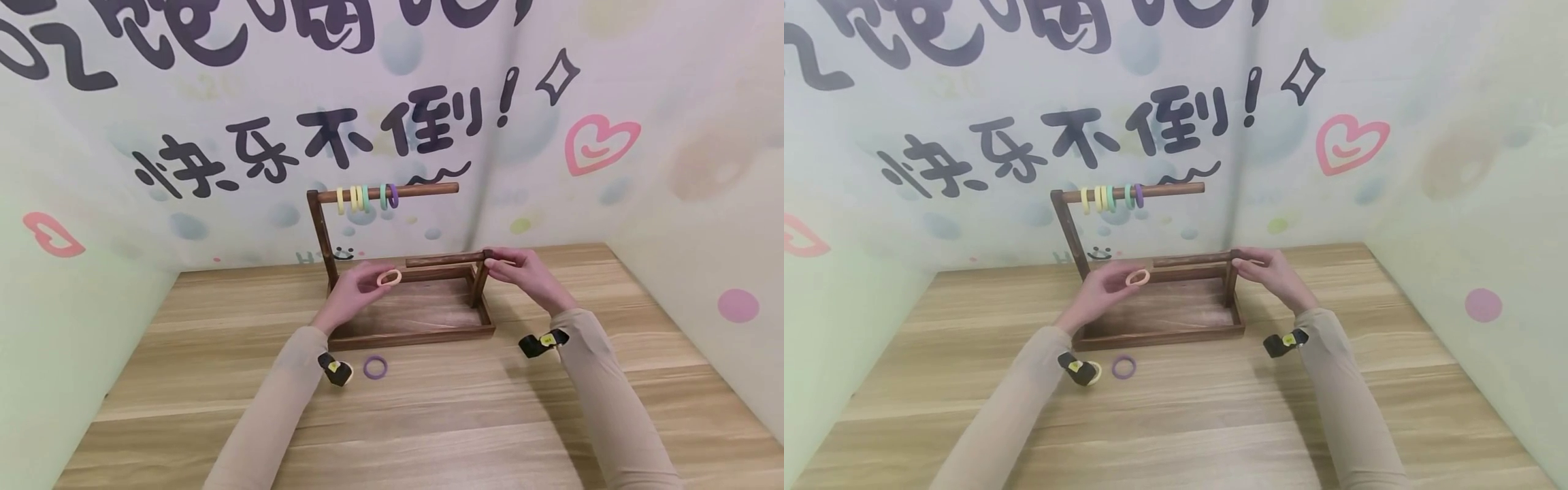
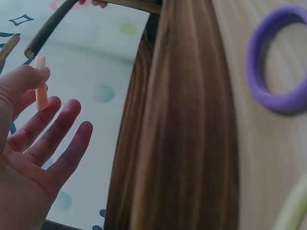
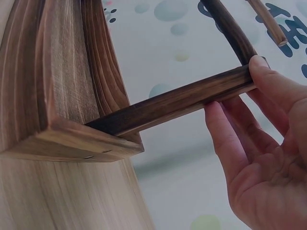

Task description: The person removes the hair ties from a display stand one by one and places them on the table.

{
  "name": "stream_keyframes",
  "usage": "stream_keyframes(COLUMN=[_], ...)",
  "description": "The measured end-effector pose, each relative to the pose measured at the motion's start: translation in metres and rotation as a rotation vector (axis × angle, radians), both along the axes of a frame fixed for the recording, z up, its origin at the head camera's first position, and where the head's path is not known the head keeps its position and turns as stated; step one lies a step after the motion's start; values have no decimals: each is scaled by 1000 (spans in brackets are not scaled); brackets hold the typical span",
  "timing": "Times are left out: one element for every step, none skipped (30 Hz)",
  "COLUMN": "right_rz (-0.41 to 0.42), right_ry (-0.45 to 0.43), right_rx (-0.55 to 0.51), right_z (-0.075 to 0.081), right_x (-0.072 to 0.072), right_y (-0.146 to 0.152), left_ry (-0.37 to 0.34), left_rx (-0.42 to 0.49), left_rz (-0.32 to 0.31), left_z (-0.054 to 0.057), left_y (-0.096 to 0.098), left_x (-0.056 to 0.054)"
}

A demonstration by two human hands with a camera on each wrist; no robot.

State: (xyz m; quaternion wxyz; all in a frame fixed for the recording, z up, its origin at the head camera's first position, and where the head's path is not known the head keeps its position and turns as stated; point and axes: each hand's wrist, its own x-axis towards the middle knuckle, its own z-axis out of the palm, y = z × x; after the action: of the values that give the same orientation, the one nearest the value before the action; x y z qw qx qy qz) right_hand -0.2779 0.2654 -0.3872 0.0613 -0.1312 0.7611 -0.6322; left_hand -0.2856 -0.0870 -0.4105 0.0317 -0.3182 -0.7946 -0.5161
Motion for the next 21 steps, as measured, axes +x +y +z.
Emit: stream_keyframes(right_rz=[0,0,0,-1,-2,-2,-2,-1,1,3,5,8,11,12,13,12,11,10,10,10,9], right_ry=[-1,-2,-3,-4,-5,-7,-9,-11,-11,-11,-12,-12,-13,-13,-14,-16,-17,-18,-19,-17,-16], right_rx=[2,3,3,4,5,5,4,3,3,3,3,3,1,2,2,2,2,2,1,1,1], right_z=[0,0,0,1,1,1,1,1,2,2,2,3,3,3,3,3,3,3,2,2,2], right_x=[0,0,0,0,0,0,0,0,0,0,0,0,0,0,0,0,0,0,0,0,0], right_y=[0,0,0,0,0,0,0,0,0,0,0,0,0,0,0,0,0,0,0,0,0], left_ry=[-2,-6,-8,-13,-13,-11,-10,-7,-1,5,11,15,21,25,27,26,23,18,14,9,3], left_rx=[-8,-17,-27,-37,-48,-54,-63,-71,-77,-80,-82,-84,-88,-88,-89,-88,-92,-99,-107,-115,-126], left_rz=[-3,-2,-1,1,3,1,-1,-4,-10,-17,-25,-34,-44,-55,-64,-74,-82,-89,-97,-105,-114], left_z=[-1,-3,-4,-6,-7,-9,-10,-11,-12,-13,-13,-14,-15,-15,-16,-16,-17,-18,-19,-20,-21], left_y=[-1,-2,-3,-3,-4,-4,-5,-5,-5,-5,-5,-5,-5,-5,-5,-5,-5,-5,-5,-5,-6], left_x=[1,1,2,2,3,4,5,5,6,7,9,10,11,13,14,16,18,19,21,23,25])
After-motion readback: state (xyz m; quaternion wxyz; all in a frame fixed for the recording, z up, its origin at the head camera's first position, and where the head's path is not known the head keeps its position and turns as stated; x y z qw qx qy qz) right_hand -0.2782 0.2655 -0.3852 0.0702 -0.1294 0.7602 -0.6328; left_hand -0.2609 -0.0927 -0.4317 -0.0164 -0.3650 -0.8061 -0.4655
